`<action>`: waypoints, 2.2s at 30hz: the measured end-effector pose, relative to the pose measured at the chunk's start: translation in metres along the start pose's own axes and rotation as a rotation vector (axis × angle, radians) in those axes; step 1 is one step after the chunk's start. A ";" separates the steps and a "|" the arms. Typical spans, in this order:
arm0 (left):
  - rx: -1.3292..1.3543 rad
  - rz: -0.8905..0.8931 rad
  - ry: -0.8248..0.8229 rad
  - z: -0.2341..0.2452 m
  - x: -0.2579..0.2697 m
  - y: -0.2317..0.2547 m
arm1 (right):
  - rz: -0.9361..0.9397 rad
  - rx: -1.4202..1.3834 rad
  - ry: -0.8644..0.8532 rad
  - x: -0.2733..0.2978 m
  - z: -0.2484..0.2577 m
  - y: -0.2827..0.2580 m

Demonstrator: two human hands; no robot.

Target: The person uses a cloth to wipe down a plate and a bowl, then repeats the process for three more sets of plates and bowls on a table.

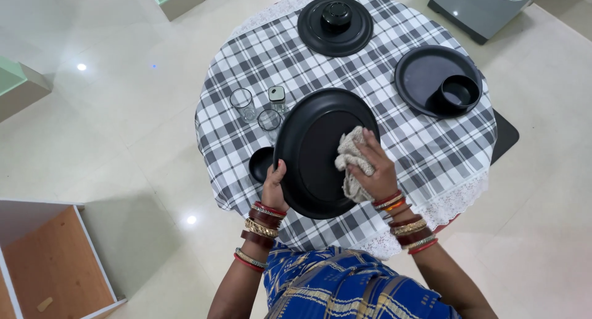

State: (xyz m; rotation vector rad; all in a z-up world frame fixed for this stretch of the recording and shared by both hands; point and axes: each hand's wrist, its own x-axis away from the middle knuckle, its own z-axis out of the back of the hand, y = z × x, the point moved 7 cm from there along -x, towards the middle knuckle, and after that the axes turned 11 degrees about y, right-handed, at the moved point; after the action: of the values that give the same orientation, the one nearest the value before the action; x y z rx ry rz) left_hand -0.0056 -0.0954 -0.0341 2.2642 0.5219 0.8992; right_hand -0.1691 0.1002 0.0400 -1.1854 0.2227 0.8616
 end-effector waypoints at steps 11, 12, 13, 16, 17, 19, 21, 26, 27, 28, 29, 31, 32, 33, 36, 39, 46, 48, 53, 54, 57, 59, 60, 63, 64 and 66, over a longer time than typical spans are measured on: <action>-0.067 0.081 -0.173 -0.009 -0.019 -0.076 | 0.144 0.126 -0.047 -0.066 -0.010 -0.057; -0.062 0.064 -0.196 -0.013 -0.016 -0.069 | 0.091 0.117 -0.016 -0.079 -0.001 -0.043; -0.057 0.047 -0.219 -0.017 -0.013 -0.058 | 0.038 0.108 0.016 -0.090 0.009 -0.028; -0.004 0.056 -0.146 -0.023 -0.006 -0.030 | -0.098 0.079 0.103 -0.090 0.041 0.009; 0.020 0.069 -0.098 -0.024 -0.005 -0.022 | -0.139 0.068 0.131 -0.086 0.047 0.019; 0.038 0.048 -0.055 -0.030 -0.004 -0.008 | -0.146 0.071 0.130 -0.064 0.048 0.025; 0.077 0.019 -0.081 -0.037 -0.003 0.003 | -0.121 0.078 0.113 -0.037 0.048 0.019; 0.171 0.011 -0.136 -0.047 -0.007 -0.006 | -0.025 0.066 -0.037 0.014 0.009 -0.037; 0.153 0.047 -0.071 -0.040 -0.009 -0.017 | 0.021 0.063 -0.060 0.017 0.001 -0.052; 0.138 0.079 -0.009 -0.034 -0.012 -0.029 | 0.074 0.062 -0.084 0.015 -0.005 -0.064; 0.123 0.110 0.053 -0.027 -0.014 -0.042 | 0.109 0.041 -0.104 0.010 -0.010 -0.074; 0.098 0.053 -0.070 -0.026 -0.016 -0.057 | 0.178 -0.007 -0.151 -0.003 -0.016 -0.091; 0.085 0.023 -0.132 -0.027 -0.016 -0.062 | 0.196 -0.001 -0.145 -0.014 -0.014 -0.094; 0.017 0.013 -0.105 -0.022 -0.015 -0.070 | 0.215 0.004 -0.138 -0.027 -0.011 -0.094; -0.175 -0.024 -0.042 -0.011 -0.010 -0.079 | 0.186 0.054 -0.044 -0.068 0.009 -0.078; -0.291 -0.074 -0.038 -0.005 -0.001 -0.070 | 0.084 0.016 0.067 -0.100 0.033 -0.040; -0.381 -0.359 -0.338 -0.024 0.025 -0.008 | -0.581 -0.580 0.204 -0.056 0.049 0.098; -0.463 -0.415 -0.398 -0.040 0.037 0.018 | -0.931 -0.864 0.210 -0.019 0.043 0.121; -0.559 -0.706 -0.536 -0.082 0.062 0.069 | -1.004 -1.144 0.287 -0.001 0.047 0.118; -0.521 -0.804 -0.477 -0.085 0.064 0.081 | -0.914 -1.169 0.303 -0.007 0.052 0.110; -0.463 -1.128 -0.171 -0.092 0.071 0.112 | -0.717 -1.508 0.258 -0.021 0.053 0.074; -0.498 -1.394 0.205 -0.087 0.077 0.128 | -0.638 -1.675 0.254 -0.023 0.052 0.055; -0.560 -1.392 0.174 -0.087 0.074 0.128 | -0.625 -1.686 0.288 -0.019 0.053 0.051; -0.742 -1.381 0.078 -0.074 0.061 0.112 | -0.596 -1.623 0.422 -0.003 0.050 0.051; -0.802 -1.375 0.046 -0.067 0.053 0.106 | -0.589 -1.585 0.471 0.004 0.048 0.055; -0.397 -0.807 -0.085 -0.040 0.011 0.087 | -0.464 -1.095 0.512 0.023 0.055 0.060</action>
State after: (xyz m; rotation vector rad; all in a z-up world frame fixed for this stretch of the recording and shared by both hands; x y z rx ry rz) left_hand -0.0158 -0.1348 0.0528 1.5111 1.0124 0.4315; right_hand -0.2106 0.1660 0.0059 -2.3628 -0.1532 0.1960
